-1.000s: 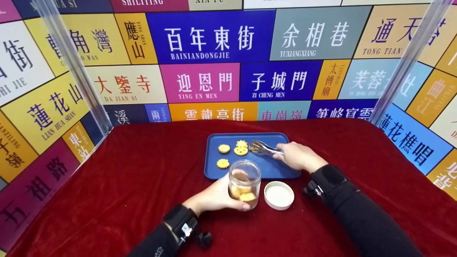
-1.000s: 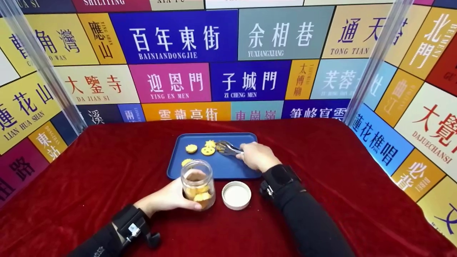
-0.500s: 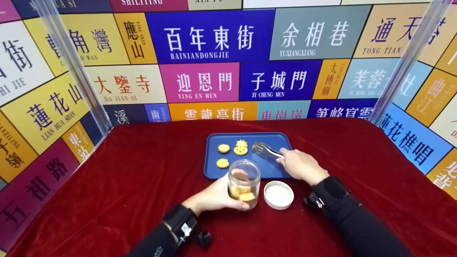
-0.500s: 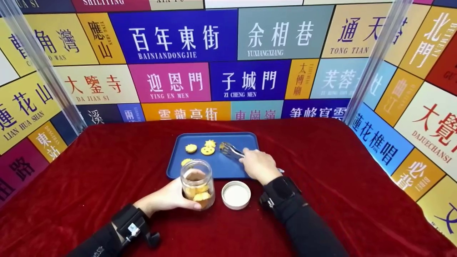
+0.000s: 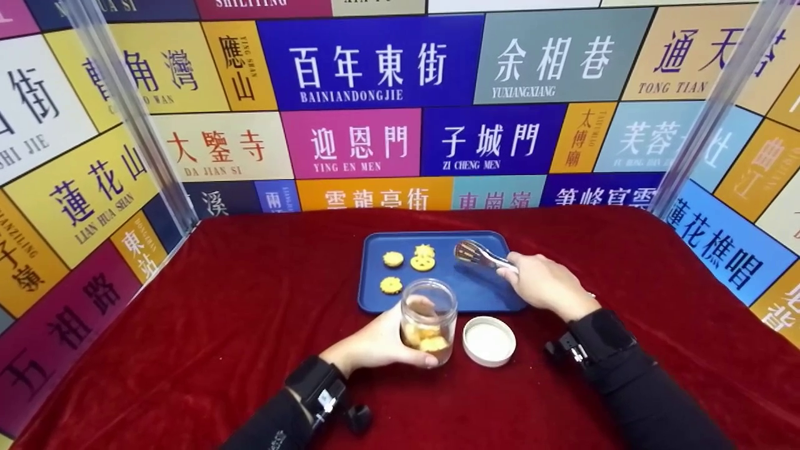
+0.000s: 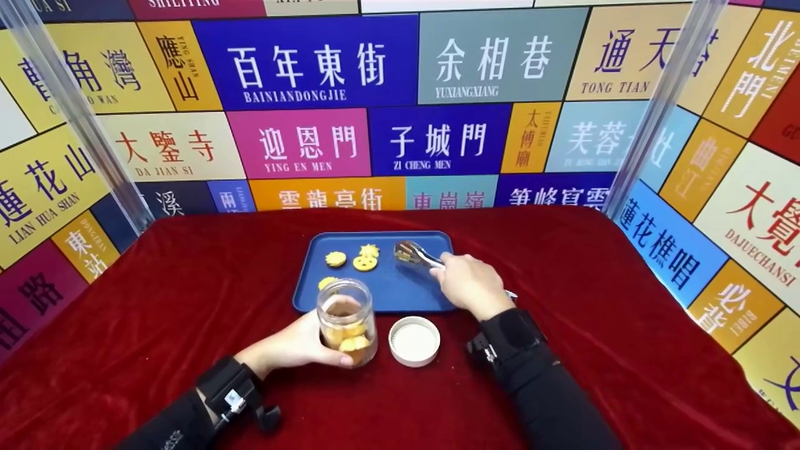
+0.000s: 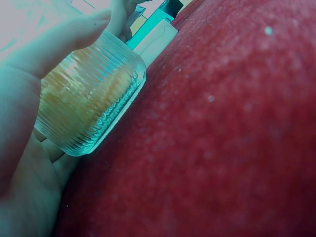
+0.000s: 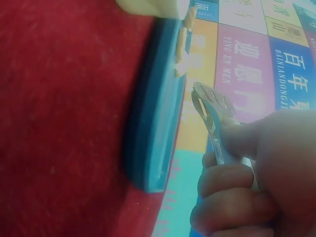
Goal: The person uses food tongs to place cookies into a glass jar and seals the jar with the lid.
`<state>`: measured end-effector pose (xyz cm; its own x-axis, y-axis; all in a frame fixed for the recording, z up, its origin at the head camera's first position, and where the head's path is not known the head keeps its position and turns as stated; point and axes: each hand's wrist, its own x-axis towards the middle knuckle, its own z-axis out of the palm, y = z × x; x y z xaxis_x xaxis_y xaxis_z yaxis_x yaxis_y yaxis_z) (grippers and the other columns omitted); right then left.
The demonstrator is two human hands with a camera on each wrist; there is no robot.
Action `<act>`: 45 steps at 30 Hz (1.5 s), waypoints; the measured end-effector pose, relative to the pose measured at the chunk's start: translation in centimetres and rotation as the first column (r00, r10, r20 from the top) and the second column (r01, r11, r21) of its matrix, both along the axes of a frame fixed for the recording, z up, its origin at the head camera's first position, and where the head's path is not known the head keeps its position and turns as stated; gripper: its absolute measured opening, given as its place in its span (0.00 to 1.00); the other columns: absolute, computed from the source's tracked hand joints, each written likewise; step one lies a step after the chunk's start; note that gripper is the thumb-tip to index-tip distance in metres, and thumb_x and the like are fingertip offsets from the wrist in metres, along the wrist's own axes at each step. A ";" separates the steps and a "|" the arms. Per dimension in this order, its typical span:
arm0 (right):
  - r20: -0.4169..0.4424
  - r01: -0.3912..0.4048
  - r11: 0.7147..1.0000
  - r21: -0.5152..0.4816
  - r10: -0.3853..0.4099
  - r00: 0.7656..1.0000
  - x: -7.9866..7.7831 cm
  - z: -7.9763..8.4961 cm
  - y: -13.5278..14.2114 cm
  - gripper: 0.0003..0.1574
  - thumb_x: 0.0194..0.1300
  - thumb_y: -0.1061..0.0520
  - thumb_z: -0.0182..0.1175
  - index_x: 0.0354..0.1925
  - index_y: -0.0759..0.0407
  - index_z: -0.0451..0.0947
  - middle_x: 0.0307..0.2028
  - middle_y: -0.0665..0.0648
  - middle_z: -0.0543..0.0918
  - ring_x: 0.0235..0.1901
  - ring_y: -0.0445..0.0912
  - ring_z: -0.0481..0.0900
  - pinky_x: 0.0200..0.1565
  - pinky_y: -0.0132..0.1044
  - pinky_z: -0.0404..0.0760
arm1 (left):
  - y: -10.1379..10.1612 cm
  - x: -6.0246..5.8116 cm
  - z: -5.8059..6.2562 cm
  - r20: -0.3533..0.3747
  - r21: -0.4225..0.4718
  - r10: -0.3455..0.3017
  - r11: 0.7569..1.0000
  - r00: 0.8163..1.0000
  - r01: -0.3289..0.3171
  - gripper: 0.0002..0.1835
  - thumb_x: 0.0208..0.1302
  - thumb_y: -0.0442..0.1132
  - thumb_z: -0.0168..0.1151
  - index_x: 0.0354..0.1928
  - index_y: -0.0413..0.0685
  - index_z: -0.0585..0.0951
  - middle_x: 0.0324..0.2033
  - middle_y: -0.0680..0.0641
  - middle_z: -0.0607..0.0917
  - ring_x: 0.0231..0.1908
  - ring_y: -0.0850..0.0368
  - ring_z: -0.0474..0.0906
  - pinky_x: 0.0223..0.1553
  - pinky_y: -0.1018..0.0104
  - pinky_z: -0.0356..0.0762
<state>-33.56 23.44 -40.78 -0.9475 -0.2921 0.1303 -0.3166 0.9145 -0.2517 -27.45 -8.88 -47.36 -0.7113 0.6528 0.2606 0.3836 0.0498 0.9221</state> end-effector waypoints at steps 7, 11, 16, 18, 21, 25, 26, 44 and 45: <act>-0.019 -0.011 1.000 -0.009 0.011 1.000 0.6 1.3 0.9 0.17 0.81 0.42 0.58 0.39 0.52 0.74 0.25 0.54 0.74 0.27 0.51 0.74 0.30 0.45 0.68 | 0.0 -0.1 -0.1 0.005 -0.020 0.007 1.000 1.000 -0.007 0.43 0.52 0.37 0.86 0.69 0.57 0.73 0.58 0.52 0.86 0.60 0.54 0.83 0.69 0.58 0.74; -0.086 -0.065 0.997 0.034 0.068 0.994 1.0 2.2 1.2 0.16 0.80 0.42 0.59 0.40 0.51 0.74 0.24 0.52 0.74 0.27 0.51 0.75 0.30 0.45 0.69 | 0.1 -0.1 0.0 -0.005 -0.041 0.022 0.999 1.000 -0.022 0.43 0.52 0.39 0.86 0.69 0.59 0.73 0.58 0.54 0.86 0.60 0.55 0.82 0.69 0.59 0.74; -0.138 -0.154 0.987 0.052 0.160 0.977 1.5 3.4 1.2 0.13 0.80 0.43 0.60 0.43 0.49 0.74 0.24 0.50 0.75 0.27 0.49 0.75 0.31 0.44 0.70 | 0.0 -0.1 -0.1 -0.008 -0.036 0.017 0.999 1.000 -0.017 0.43 0.53 0.38 0.86 0.69 0.59 0.73 0.58 0.53 0.86 0.60 0.55 0.82 0.70 0.59 0.74; -0.131 -0.178 0.983 0.044 0.183 0.974 1.7 3.9 1.2 0.13 0.80 0.42 0.60 0.43 0.48 0.74 0.24 0.49 0.74 0.27 0.48 0.75 0.32 0.43 0.70 | 0.0 -0.1 -0.1 -0.012 -0.031 0.011 0.999 1.000 -0.012 0.42 0.53 0.38 0.85 0.69 0.58 0.74 0.58 0.53 0.86 0.60 0.54 0.82 0.70 0.58 0.74; -0.122 -0.213 0.977 0.034 0.215 0.969 2.1 4.5 1.2 0.12 0.81 0.42 0.59 0.45 0.47 0.74 0.24 0.48 0.74 0.27 0.46 0.74 0.32 0.42 0.70 | 0.0 0.0 -0.1 -0.016 -0.031 0.012 0.999 1.000 -0.013 0.42 0.53 0.38 0.85 0.69 0.58 0.74 0.58 0.53 0.86 0.60 0.54 0.82 0.70 0.59 0.74; -0.120 -0.247 0.969 0.019 0.247 0.962 2.7 5.5 1.3 0.11 0.81 0.42 0.58 0.48 0.47 0.76 0.26 0.46 0.77 0.27 0.45 0.74 0.34 0.42 0.71 | 0.0 0.0 -0.1 -0.012 -0.030 0.015 0.999 1.000 -0.015 0.43 0.53 0.38 0.85 0.70 0.59 0.74 0.59 0.53 0.86 0.60 0.55 0.82 0.70 0.59 0.73; -0.117 -0.254 0.967 0.012 0.253 0.960 3.0 5.8 1.3 0.11 0.81 0.43 0.58 0.48 0.47 0.77 0.27 0.46 0.78 0.28 0.45 0.75 0.35 0.42 0.72 | 0.0 0.1 0.0 -0.009 -0.030 0.015 0.999 1.000 -0.016 0.43 0.53 0.38 0.85 0.70 0.59 0.73 0.59 0.53 0.86 0.60 0.55 0.82 0.70 0.59 0.73; -0.087 -0.423 0.906 0.012 0.422 0.902 7.6 9.5 -0.7 0.13 0.80 0.38 0.58 0.50 0.43 0.77 0.21 0.40 0.70 0.21 0.36 0.69 0.30 0.36 0.71 | 0.0 -0.1 -0.1 -0.006 -0.026 0.017 1.000 1.000 -0.017 0.43 0.52 0.37 0.86 0.69 0.57 0.73 0.58 0.52 0.86 0.60 0.55 0.82 0.70 0.59 0.74; -0.077 -0.428 0.904 0.016 0.427 0.901 7.6 9.4 -0.8 0.14 0.80 0.37 0.57 0.48 0.43 0.76 0.21 0.40 0.69 0.20 0.36 0.68 0.29 0.35 0.70 | 0.0 -0.1 -0.1 -0.007 -0.025 0.016 1.000 1.000 -0.017 0.43 0.52 0.37 0.86 0.69 0.56 0.73 0.58 0.52 0.86 0.60 0.55 0.82 0.70 0.58 0.74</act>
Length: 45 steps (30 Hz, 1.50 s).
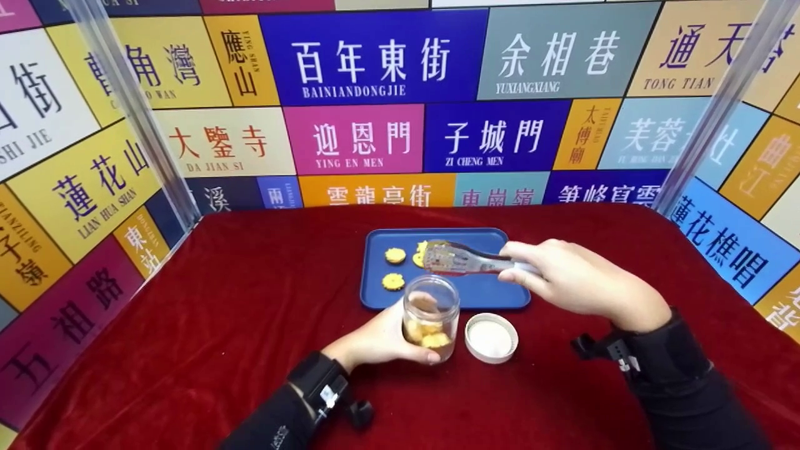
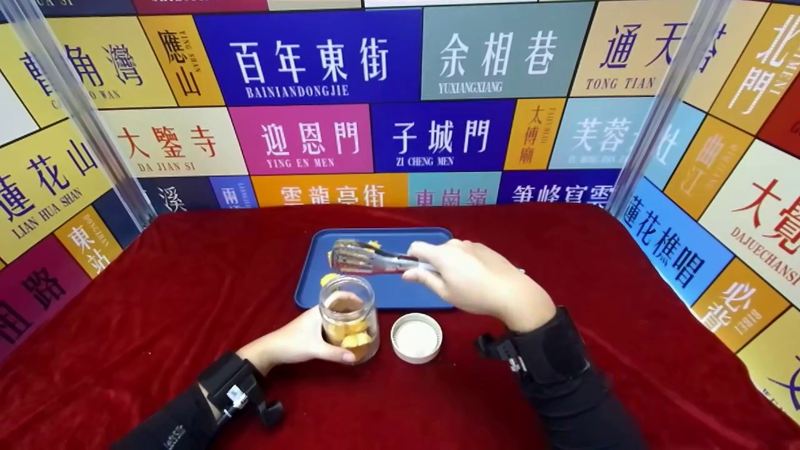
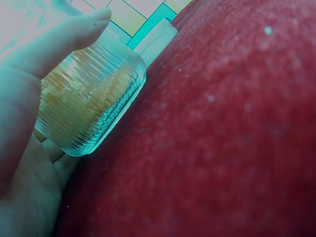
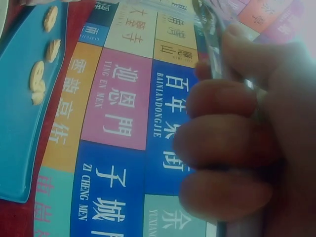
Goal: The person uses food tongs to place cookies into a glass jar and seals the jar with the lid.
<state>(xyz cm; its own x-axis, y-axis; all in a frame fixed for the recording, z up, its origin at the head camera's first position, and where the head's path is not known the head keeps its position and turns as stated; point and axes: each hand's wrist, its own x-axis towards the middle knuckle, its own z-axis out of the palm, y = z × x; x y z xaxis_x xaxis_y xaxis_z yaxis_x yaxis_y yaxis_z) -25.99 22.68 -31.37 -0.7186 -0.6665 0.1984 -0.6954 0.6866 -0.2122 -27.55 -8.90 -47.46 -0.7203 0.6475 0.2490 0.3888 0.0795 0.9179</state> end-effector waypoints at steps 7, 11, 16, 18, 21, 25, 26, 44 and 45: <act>0.073 -0.016 0.999 0.052 0.012 0.997 -0.1 -0.1 -0.2 0.18 0.80 0.32 0.53 0.42 0.41 0.74 0.22 0.40 0.67 0.20 0.36 0.67 0.26 0.34 0.68 | 0.0 -0.1 0.4 0.011 -0.023 0.021 1.000 1.000 -0.021 0.44 0.52 0.36 0.86 0.69 0.48 0.70 0.58 0.53 0.86 0.59 0.55 0.83 0.69 0.61 0.75; 0.092 -0.036 0.998 0.060 0.031 0.995 0.0 -0.1 -0.5 0.19 0.80 0.32 0.53 0.41 0.41 0.74 0.22 0.40 0.66 0.20 0.36 0.66 0.26 0.34 0.68 | -0.1 0.0 0.4 0.020 -0.037 0.029 0.999 0.999 -0.028 0.45 0.53 0.37 0.86 0.70 0.44 0.69 0.58 0.54 0.86 0.59 0.56 0.83 0.68 0.62 0.75; 0.106 -0.040 0.998 0.053 0.034 0.994 0.0 -0.3 -0.6 0.19 0.81 0.32 0.53 0.40 0.41 0.74 0.22 0.39 0.65 0.20 0.36 0.65 0.25 0.33 0.67 | -0.1 0.0 0.3 0.023 -0.036 0.033 0.999 0.999 -0.032 0.45 0.52 0.37 0.86 0.70 0.46 0.69 0.58 0.54 0.86 0.59 0.57 0.83 0.69 0.62 0.74; 0.111 -0.040 0.998 0.051 0.034 0.993 0.0 -0.4 -0.6 0.19 0.81 0.32 0.53 0.40 0.41 0.74 0.22 0.39 0.65 0.20 0.35 0.65 0.25 0.33 0.67 | -0.1 0.0 0.2 0.023 -0.038 0.036 0.999 0.999 -0.036 0.45 0.52 0.37 0.86 0.70 0.48 0.69 0.59 0.54 0.85 0.59 0.57 0.83 0.69 0.62 0.74; 0.113 -0.045 0.998 0.052 0.039 0.993 -0.1 -0.5 -0.5 0.20 0.81 0.32 0.52 0.39 0.42 0.73 0.22 0.39 0.64 0.20 0.35 0.64 0.26 0.33 0.66 | -0.1 0.0 0.1 0.025 -0.040 0.041 0.998 0.999 -0.040 0.45 0.52 0.37 0.86 0.69 0.48 0.69 0.59 0.54 0.85 0.59 0.57 0.83 0.68 0.62 0.74; 0.113 -0.050 0.997 0.053 0.044 0.993 -0.1 -0.5 -0.5 0.20 0.81 0.32 0.52 0.39 0.42 0.73 0.22 0.39 0.64 0.20 0.35 0.64 0.26 0.33 0.66 | -0.1 0.1 0.1 0.025 -0.030 0.038 0.999 0.999 -0.037 0.45 0.52 0.37 0.86 0.69 0.48 0.70 0.58 0.53 0.86 0.59 0.56 0.83 0.68 0.61 0.74; 0.112 -0.051 0.997 0.053 0.044 0.993 -0.1 -0.5 -0.5 0.20 0.81 0.31 0.52 0.39 0.42 0.73 0.22 0.39 0.64 0.20 0.35 0.64 0.26 0.33 0.66 | -0.1 0.1 0.1 0.024 -0.026 0.036 0.999 0.999 -0.035 0.44 0.52 0.37 0.86 0.69 0.48 0.70 0.58 0.52 0.86 0.59 0.55 0.83 0.68 0.61 0.74; 0.177 -0.041 0.999 0.022 0.036 0.984 0.1 -0.3 -0.4 0.25 0.73 0.26 0.60 0.51 0.41 0.78 0.26 0.40 0.74 0.24 0.36 0.72 0.31 0.34 0.72 | -0.1 0.0 0.1 0.008 -0.034 0.016 0.999 1.000 -0.016 0.45 0.53 0.38 0.85 0.71 0.57 0.70 0.58 0.53 0.86 0.59 0.55 0.83 0.69 0.59 0.74; 0.186 -0.041 0.999 0.017 0.038 0.982 0.1 -0.3 -0.4 0.27 0.72 0.26 0.61 0.52 0.42 0.78 0.26 0.40 0.75 0.24 0.37 0.73 0.32 0.34 0.73 | -0.1 0.0 0.1 0.007 -0.036 0.015 0.999 1.000 -0.015 0.45 0.53 0.38 0.85 0.71 0.58 0.70 0.58 0.53 0.86 0.59 0.56 0.83 0.69 0.59 0.74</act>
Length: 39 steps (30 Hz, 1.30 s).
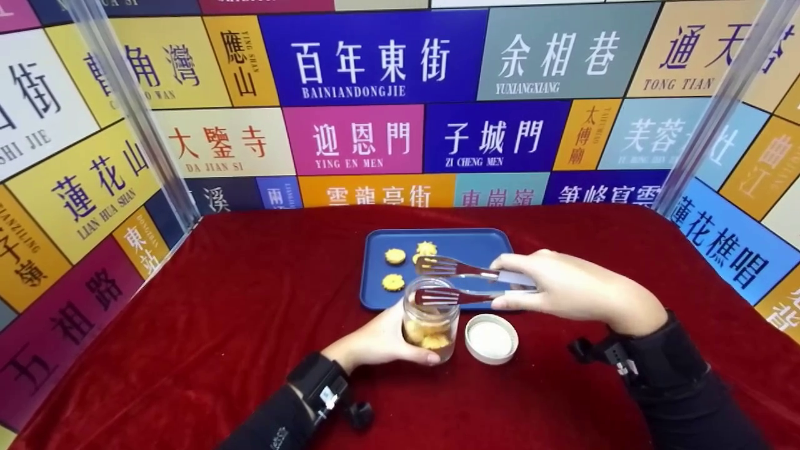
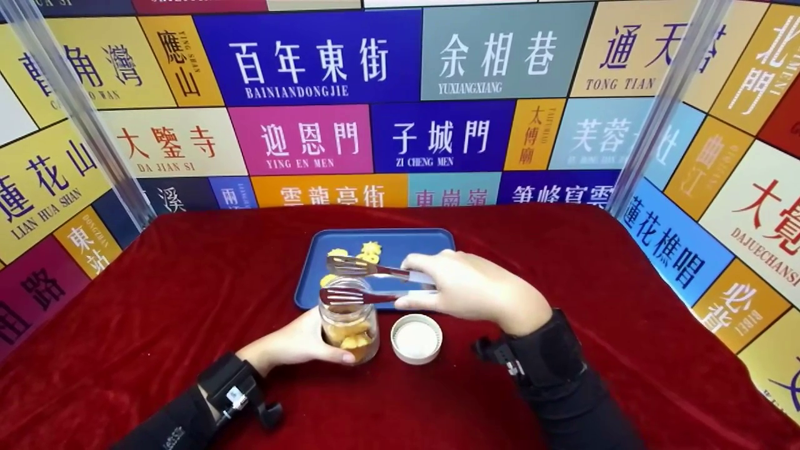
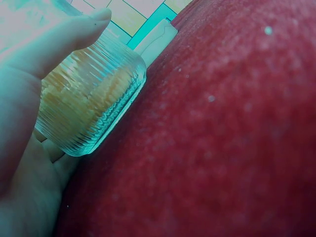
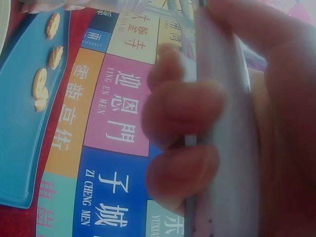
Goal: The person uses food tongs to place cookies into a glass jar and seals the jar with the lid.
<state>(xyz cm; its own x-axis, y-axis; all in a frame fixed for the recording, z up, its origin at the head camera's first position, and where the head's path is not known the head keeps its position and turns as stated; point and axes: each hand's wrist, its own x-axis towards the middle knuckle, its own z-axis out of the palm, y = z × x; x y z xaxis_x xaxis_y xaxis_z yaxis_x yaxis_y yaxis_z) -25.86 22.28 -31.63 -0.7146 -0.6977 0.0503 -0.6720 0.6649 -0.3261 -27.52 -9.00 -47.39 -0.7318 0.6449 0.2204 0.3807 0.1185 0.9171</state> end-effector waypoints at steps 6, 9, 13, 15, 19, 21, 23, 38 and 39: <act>0.022 -0.001 1.000 -0.014 0.002 1.000 0.0 0.0 0.0 0.27 0.72 0.27 0.62 0.55 0.42 0.79 0.29 0.41 0.79 0.26 0.37 0.75 0.33 0.34 0.74 | 0.0 0.1 0.1 0.022 -0.012 0.007 1.000 1.000 -0.006 0.44 0.54 0.39 0.85 0.70 0.56 0.70 0.57 0.54 0.86 0.58 0.56 0.82 0.68 0.61 0.75; 0.048 0.013 1.000 -0.014 -0.012 0.999 0.0 0.0 0.0 0.28 0.72 0.26 0.60 0.55 0.42 0.79 0.30 0.41 0.80 0.26 0.38 0.75 0.33 0.34 0.75 | -0.1 0.1 0.1 0.031 -0.006 0.004 1.000 1.000 -0.004 0.44 0.54 0.38 0.85 0.70 0.56 0.70 0.57 0.54 0.86 0.59 0.56 0.82 0.68 0.60 0.75; 0.068 0.031 0.999 -0.014 -0.030 0.997 -0.3 -0.1 0.1 0.30 0.72 0.24 0.59 0.56 0.41 0.79 0.29 0.42 0.79 0.26 0.39 0.75 0.32 0.35 0.74 | -0.1 0.0 0.0 0.028 0.008 -0.004 1.000 1.000 0.004 0.44 0.54 0.38 0.85 0.70 0.58 0.70 0.58 0.53 0.86 0.59 0.55 0.82 0.69 0.59 0.75; 0.064 0.036 0.999 -0.020 -0.035 0.997 -0.4 -0.2 0.2 0.29 0.72 0.24 0.59 0.56 0.41 0.79 0.30 0.43 0.80 0.27 0.39 0.76 0.32 0.35 0.75 | -0.1 0.0 -0.1 0.027 0.016 -0.006 1.000 1.000 0.006 0.44 0.54 0.38 0.85 0.70 0.59 0.70 0.58 0.52 0.86 0.59 0.55 0.82 0.68 0.58 0.75; 0.055 0.047 0.998 -0.041 -0.045 0.998 -0.6 -0.3 0.2 0.29 0.74 0.27 0.59 0.57 0.44 0.79 0.32 0.44 0.80 0.28 0.40 0.76 0.32 0.36 0.76 | -0.1 0.1 -0.1 0.031 0.026 0.001 1.000 1.000 -0.001 0.44 0.52 0.37 0.85 0.69 0.56 0.70 0.57 0.52 0.86 0.58 0.54 0.83 0.67 0.59 0.76; 0.056 0.057 0.997 -0.053 -0.054 0.997 -0.8 -0.4 0.2 0.29 0.76 0.29 0.58 0.59 0.46 0.79 0.32 0.45 0.81 0.28 0.40 0.76 0.33 0.36 0.76 | -0.1 0.1 -0.1 0.038 0.024 0.006 1.000 0.999 -0.007 0.44 0.52 0.37 0.85 0.69 0.54 0.70 0.57 0.52 0.86 0.59 0.54 0.83 0.68 0.60 0.76; 0.056 0.063 0.996 -0.067 -0.059 0.997 -1.1 -0.6 0.3 0.29 0.78 0.31 0.57 0.62 0.48 0.78 0.34 0.46 0.81 0.30 0.41 0.77 0.34 0.37 0.76 | -0.1 0.2 0.0 0.040 0.018 0.009 1.000 0.999 -0.010 0.45 0.52 0.37 0.85 0.70 0.53 0.70 0.57 0.53 0.86 0.59 0.55 0.82 0.68 0.60 0.75; -0.006 0.223 0.971 -0.092 -0.224 0.975 -4.7 -5.0 0.2 0.28 0.75 0.37 0.66 0.57 0.57 0.79 0.32 0.50 0.82 0.28 0.44 0.77 0.32 0.40 0.76 | -0.2 0.0 -0.2 -0.012 -0.026 0.033 0.999 0.999 -0.034 0.45 0.51 0.40 0.87 0.70 0.55 0.71 0.57 0.55 0.86 0.59 0.57 0.82 0.69 0.60 0.74; -0.001 0.216 0.973 -0.087 -0.217 0.976 -4.8 -5.3 0.1 0.28 0.75 0.39 0.66 0.59 0.58 0.79 0.33 0.51 0.82 0.29 0.44 0.77 0.33 0.40 0.77 | -0.1 0.0 -0.2 -0.012 -0.024 0.032 0.999 0.999 -0.032 0.45 0.51 0.40 0.87 0.70 0.55 0.71 0.57 0.54 0.86 0.59 0.57 0.82 0.69 0.60 0.74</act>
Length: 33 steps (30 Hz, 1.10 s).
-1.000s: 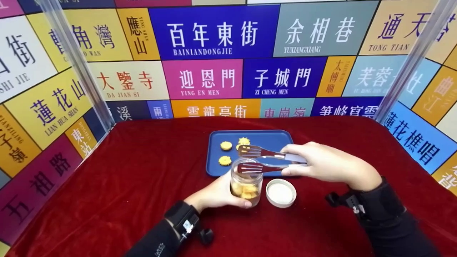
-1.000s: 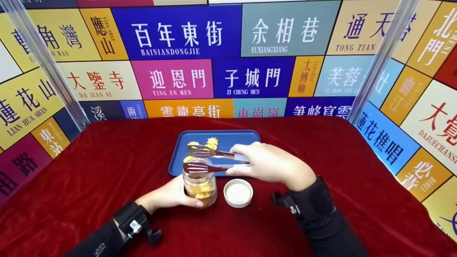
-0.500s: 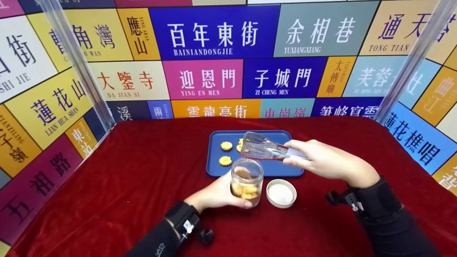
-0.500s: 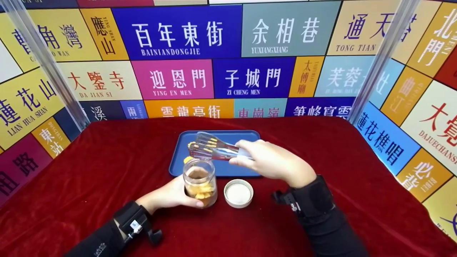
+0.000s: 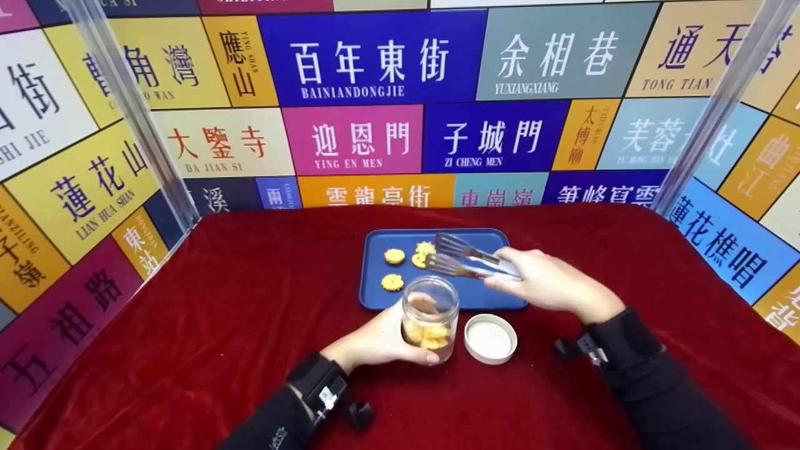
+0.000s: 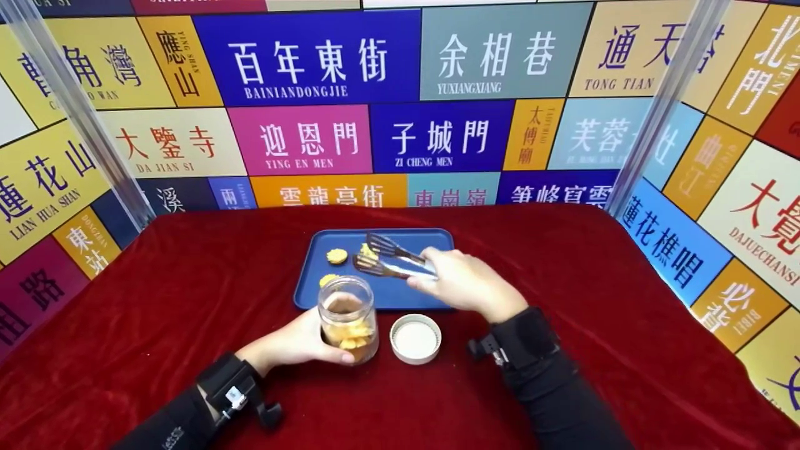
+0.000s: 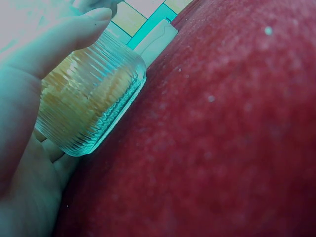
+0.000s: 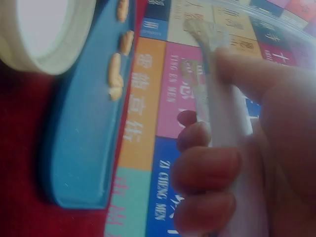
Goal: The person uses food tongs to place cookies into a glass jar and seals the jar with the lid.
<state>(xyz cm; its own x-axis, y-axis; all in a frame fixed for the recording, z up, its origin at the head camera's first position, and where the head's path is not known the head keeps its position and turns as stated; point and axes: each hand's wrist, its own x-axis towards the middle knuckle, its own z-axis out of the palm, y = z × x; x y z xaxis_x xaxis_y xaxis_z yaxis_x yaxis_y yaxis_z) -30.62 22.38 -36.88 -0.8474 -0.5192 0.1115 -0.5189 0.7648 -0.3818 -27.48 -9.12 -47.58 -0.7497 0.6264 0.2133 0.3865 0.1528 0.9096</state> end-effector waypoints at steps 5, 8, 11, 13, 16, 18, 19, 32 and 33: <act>0.042 -0.063 0.998 -0.029 0.065 0.997 -0.4 -1.3 -0.7 0.28 0.74 0.47 0.68 0.63 0.61 0.78 0.39 0.54 0.84 0.34 0.45 0.79 0.38 0.41 0.78 | 0.1 0.0 0.0 -0.003 0.020 -0.018 1.000 1.000 0.018 0.45 0.51 0.39 0.87 0.70 0.55 0.71 0.57 0.53 0.86 0.59 0.56 0.83 0.68 0.60 0.75; 0.053 -0.094 0.995 -0.020 0.095 0.994 -0.8 -1.9 -1.4 0.27 0.75 0.45 0.67 0.62 0.60 0.79 0.38 0.51 0.84 0.35 0.44 0.79 0.40 0.41 0.78 | 0.3 0.0 0.0 -0.003 0.043 -0.045 0.998 0.999 0.045 0.44 0.52 0.38 0.86 0.70 0.55 0.72 0.57 0.52 0.86 0.59 0.55 0.83 0.69 0.59 0.75; 0.045 -0.119 0.993 0.019 0.118 0.992 -1.4 -2.5 -2.3 0.27 0.77 0.42 0.65 0.61 0.58 0.80 0.38 0.50 0.83 0.37 0.45 0.80 0.43 0.43 0.80 | 0.4 0.0 0.1 -0.004 0.053 -0.063 0.997 0.998 0.063 0.44 0.53 0.37 0.86 0.71 0.56 0.72 0.57 0.52 0.86 0.59 0.54 0.83 0.69 0.58 0.74; 0.034 -0.133 0.990 0.049 0.132 0.991 -1.9 -2.7 -3.0 0.29 0.78 0.40 0.63 0.63 0.59 0.79 0.41 0.52 0.84 0.41 0.47 0.81 0.47 0.47 0.81 | 0.3 0.1 0.2 -0.001 0.054 -0.061 0.997 0.998 0.061 0.44 0.53 0.37 0.85 0.71 0.56 0.72 0.57 0.52 0.86 0.59 0.54 0.83 0.69 0.59 0.74; 0.034 -0.153 0.984 0.086 0.151 0.988 -2.7 -2.9 -4.0 0.31 0.79 0.41 0.61 0.65 0.62 0.78 0.47 0.56 0.86 0.49 0.51 0.83 0.54 0.52 0.82 | 0.2 0.2 0.1 0.004 0.059 -0.058 0.997 0.998 0.057 0.45 0.52 0.36 0.86 0.71 0.56 0.72 0.57 0.52 0.87 0.59 0.54 0.83 0.69 0.59 0.74; 0.046 -0.166 0.981 0.104 0.162 0.986 -3.1 -2.8 -4.5 0.30 0.80 0.43 0.61 0.66 0.63 0.78 0.51 0.59 0.86 0.54 0.55 0.83 0.59 0.55 0.81 | 0.2 0.2 0.1 0.005 0.060 -0.058 0.997 0.998 0.057 0.44 0.52 0.36 0.85 0.71 0.56 0.72 0.57 0.52 0.87 0.59 0.54 0.83 0.69 0.59 0.74; 0.056 -0.172 0.978 0.115 0.167 0.984 -3.3 -2.8 -4.7 0.30 0.79 0.45 0.61 0.67 0.64 0.77 0.53 0.61 0.86 0.56 0.56 0.83 0.61 0.55 0.80 | 0.2 0.1 0.1 0.002 0.060 -0.059 0.996 0.998 0.059 0.44 0.52 0.36 0.86 0.71 0.56 0.73 0.57 0.51 0.87 0.59 0.54 0.83 0.69 0.58 0.74; 0.122 -0.196 0.957 0.214 0.173 0.977 -4.6 -2.7 -6.2 0.31 0.79 0.46 0.60 0.68 0.65 0.76 0.61 0.64 0.84 0.63 0.60 0.79 0.67 0.55 0.76 | 0.2 -0.1 0.2 -0.009 0.077 -0.081 0.994 0.997 0.081 0.44 0.54 0.36 0.85 0.71 0.55 0.72 0.59 0.51 0.86 0.60 0.53 0.82 0.70 0.57 0.74; 0.121 -0.194 0.956 0.220 0.171 0.978 -4.6 -2.8 -6.3 0.31 0.79 0.46 0.59 0.69 0.65 0.76 0.62 0.64 0.84 0.64 0.60 0.79 0.68 0.56 0.75 | 0.2 -0.1 0.3 -0.009 0.079 -0.084 0.993 0.996 0.085 0.44 0.54 0.36 0.84 0.71 0.55 0.72 0.58 0.51 0.86 0.60 0.53 0.82 0.70 0.57 0.74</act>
